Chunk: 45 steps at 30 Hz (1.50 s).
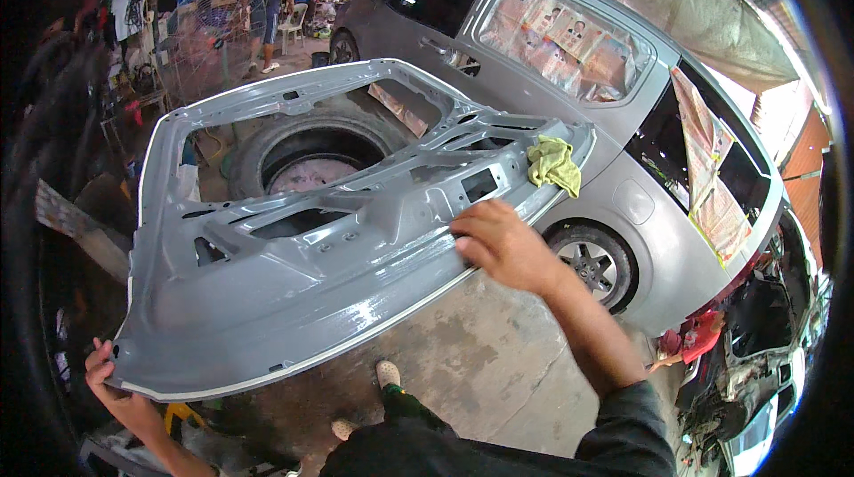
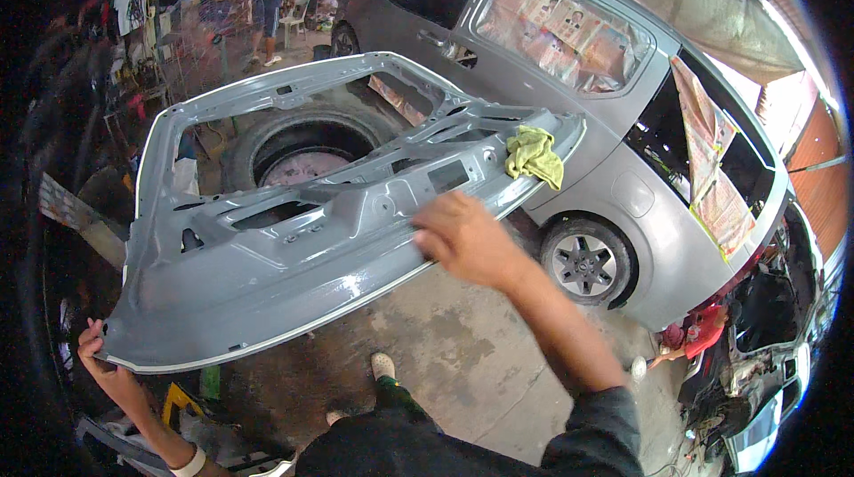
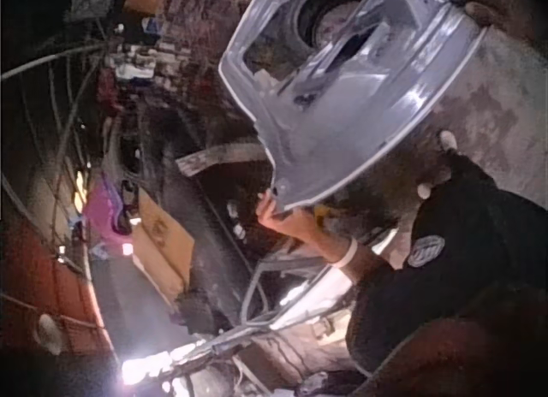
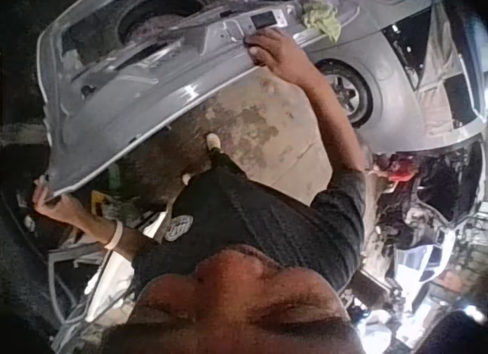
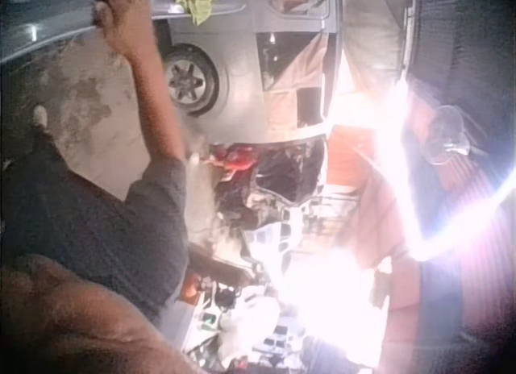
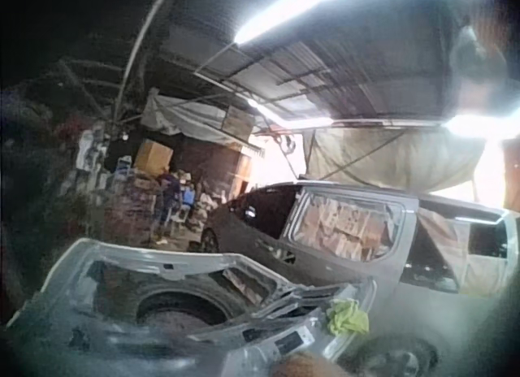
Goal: The person sands a detached gray car door panel using a sanding block and wipes it with a green cloth. The person repeatedly switches between sanding and wiping the surface of the door panel, which is resting on a stand in a workshop.
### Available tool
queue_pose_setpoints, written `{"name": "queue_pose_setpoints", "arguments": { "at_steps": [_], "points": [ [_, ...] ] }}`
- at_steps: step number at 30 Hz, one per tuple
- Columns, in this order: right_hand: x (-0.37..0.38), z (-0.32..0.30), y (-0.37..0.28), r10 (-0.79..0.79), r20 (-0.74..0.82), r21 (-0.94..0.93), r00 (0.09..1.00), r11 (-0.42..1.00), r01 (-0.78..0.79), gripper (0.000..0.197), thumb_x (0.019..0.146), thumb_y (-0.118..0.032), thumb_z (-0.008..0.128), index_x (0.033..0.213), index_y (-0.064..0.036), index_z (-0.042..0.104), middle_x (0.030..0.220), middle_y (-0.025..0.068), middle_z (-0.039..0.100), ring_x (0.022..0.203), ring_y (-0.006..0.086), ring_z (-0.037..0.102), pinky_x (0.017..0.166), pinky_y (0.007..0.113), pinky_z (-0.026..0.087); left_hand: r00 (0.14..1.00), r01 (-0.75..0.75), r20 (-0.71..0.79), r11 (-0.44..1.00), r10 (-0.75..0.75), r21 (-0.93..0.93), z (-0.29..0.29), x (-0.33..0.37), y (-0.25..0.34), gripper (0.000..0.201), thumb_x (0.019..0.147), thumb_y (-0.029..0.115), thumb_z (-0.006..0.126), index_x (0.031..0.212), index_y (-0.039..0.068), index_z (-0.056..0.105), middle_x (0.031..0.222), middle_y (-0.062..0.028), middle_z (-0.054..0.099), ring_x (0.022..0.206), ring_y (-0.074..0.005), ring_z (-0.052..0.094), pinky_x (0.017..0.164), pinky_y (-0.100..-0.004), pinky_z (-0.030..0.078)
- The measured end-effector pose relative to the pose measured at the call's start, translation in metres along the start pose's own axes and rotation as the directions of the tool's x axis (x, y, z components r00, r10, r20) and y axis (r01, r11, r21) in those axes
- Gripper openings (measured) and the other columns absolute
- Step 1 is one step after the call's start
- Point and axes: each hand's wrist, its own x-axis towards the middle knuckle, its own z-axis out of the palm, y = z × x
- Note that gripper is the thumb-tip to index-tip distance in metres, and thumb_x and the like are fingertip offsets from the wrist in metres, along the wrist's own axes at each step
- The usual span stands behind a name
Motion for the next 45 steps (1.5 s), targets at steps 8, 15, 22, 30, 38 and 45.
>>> {"name": "queue_pose_setpoints", "arguments": {
  "at_steps": [8,15,22,30,38,45],
  "points": [
    [0.045,0.033,-0.062,-0.189,0.053,0.18,0.981,0.968,0.177,0.03,0.096,-0.025,0.062,0.113,-0.0016,0.071,0.111,0.0147,0.067,0.111,0.0345,0.061,0.097,0.048,0.047,1.0,0.018,0.012,1.0,-0.019,0.017,-0.015,0.001,-0.008,0.045,0.078,-0.001,0.076,0.113,0.009,0.049,0.129,-0.0117,0.059,0.131,-0.0303,0.052,0.125,-0.0528,0.028],
    [0.025,0.018,-0.07,0.081,0.046,-0.045,0.996,0.996,-0.079,0.025,0.098,-0.022,0.062,0.111,-0.0028,0.072,0.114,0.0138,0.068,0.11,0.032,0.06,0.095,0.047,0.045,0.995,0.035,0.092,0.995,-0.044,0.092,-0.011,0.009,0.033,0.047,0.077,0.011,0.076,0.115,0.007,0.05,0.134,-0.0146,0.056,0.136,-0.0353,0.048,0.12,-0.0492,0.03],
    [0.092,0.089,-0.204,-0.251,-0.056,0.215,0.966,0.942,0.258,0.022,0.088,-0.017,0.064,0.104,-0.0027,0.069,0.106,0.0113,0.064,0.106,0.0311,0.06,0.09,0.046,0.047,0.93,-0.338,0.307,0.802,0.204,0.492,-0.013,0.03,0.151,0.057,0.098,0.04,0.065,0.138,0.0,0.053,0.145,-0.0188,0.054,0.139,-0.0396,0.045,0.115,-0.0513,0.033],
    [0.079,0.07,-0.21,-0.067,-0.471,0.446,0.88,0.842,0.303,0.04,0.077,-0.005,0.071,0.117,-0.0006,0.066,0.12,0.0116,0.064,0.108,0.0323,0.061,0.093,0.046,0.049,0.823,-0.247,0.568,0.909,0.013,0.336,0.042,0.027,0.241,0.031,0.102,0.022,0.055,0.117,-0.005,0.064,0.109,-0.0186,0.065,0.107,-0.0355,0.059,0.096,-0.0427,0.046],
    [0.056,0.042,-0.161,0.091,-0.603,0.585,0.793,0.726,0.361,0.053,0.084,0.004,0.063,0.138,0.002,0.058,0.137,0.0191,0.061,0.121,0.0385,0.059,0.104,0.044,0.045,0.682,0.346,0.713,0.931,-0.163,-0.119,0.139,0.066,0.281,0.031,0.105,0.021,0.056,0.123,-0.004,0.055,0.113,-0.0173,0.064,0.103,-0.0234,0.062,0.091,-0.0378,0.048],
    [0.005,0.039,-0.092,0.288,-0.308,0.928,0.907,0.3,0.22,0.056,0.094,0.006,0.055,0.15,0.0034,0.044,0.146,0.0204,0.056,0.131,0.0381,0.056,0.115,0.046,0.039,0.407,0.306,0.88,0.944,-0.246,0.122,0.223,0.098,0.305,0.026,0.104,0.023,0.062,0.113,-0.001,0.057,0.106,-0.0131,0.062,0.091,-0.0182,0.062,0.073,-0.0316,0.054]
  ]
}}
